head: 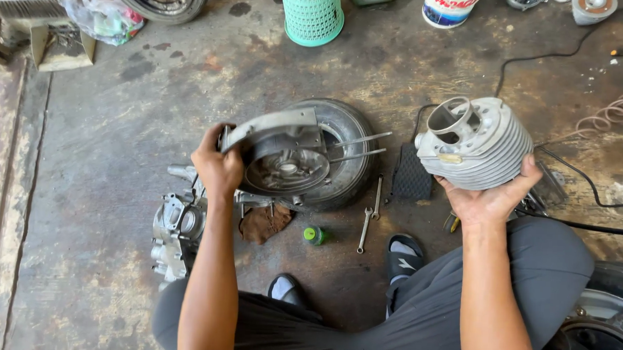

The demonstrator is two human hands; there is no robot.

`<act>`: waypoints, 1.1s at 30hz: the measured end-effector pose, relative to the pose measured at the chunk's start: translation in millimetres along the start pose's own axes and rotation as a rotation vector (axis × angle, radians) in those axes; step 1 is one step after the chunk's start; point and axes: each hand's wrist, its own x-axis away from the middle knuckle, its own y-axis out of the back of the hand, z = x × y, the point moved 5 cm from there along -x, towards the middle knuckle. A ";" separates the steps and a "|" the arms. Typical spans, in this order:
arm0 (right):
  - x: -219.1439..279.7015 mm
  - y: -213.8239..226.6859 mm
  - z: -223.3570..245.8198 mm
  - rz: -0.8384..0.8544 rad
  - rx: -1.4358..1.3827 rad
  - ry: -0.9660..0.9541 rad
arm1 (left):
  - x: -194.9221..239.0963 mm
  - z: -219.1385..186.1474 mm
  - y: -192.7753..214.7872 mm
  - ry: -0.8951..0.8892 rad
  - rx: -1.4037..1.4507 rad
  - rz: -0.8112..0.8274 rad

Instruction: The person cleans a cylinder head with a cloth, then uses a soldering iron to heat the cylinder block. They align and fit the cylinder head onto the engine casing, then remove it to inspect the mating surfaces before placing the parts down.

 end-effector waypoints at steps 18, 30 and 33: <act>-33.7 21.9 -14.2 -0.174 0.360 -0.069 | -7.7 93.5 -29.9 0.240 0.402 0.059; -66.6 46.4 -37.7 -0.078 0.766 -0.212 | -10.1 80.6 -26.2 0.234 0.473 0.056; -60.7 37.1 -46.8 -0.093 0.782 -0.225 | -8.9 84.1 -28.9 0.218 0.457 0.060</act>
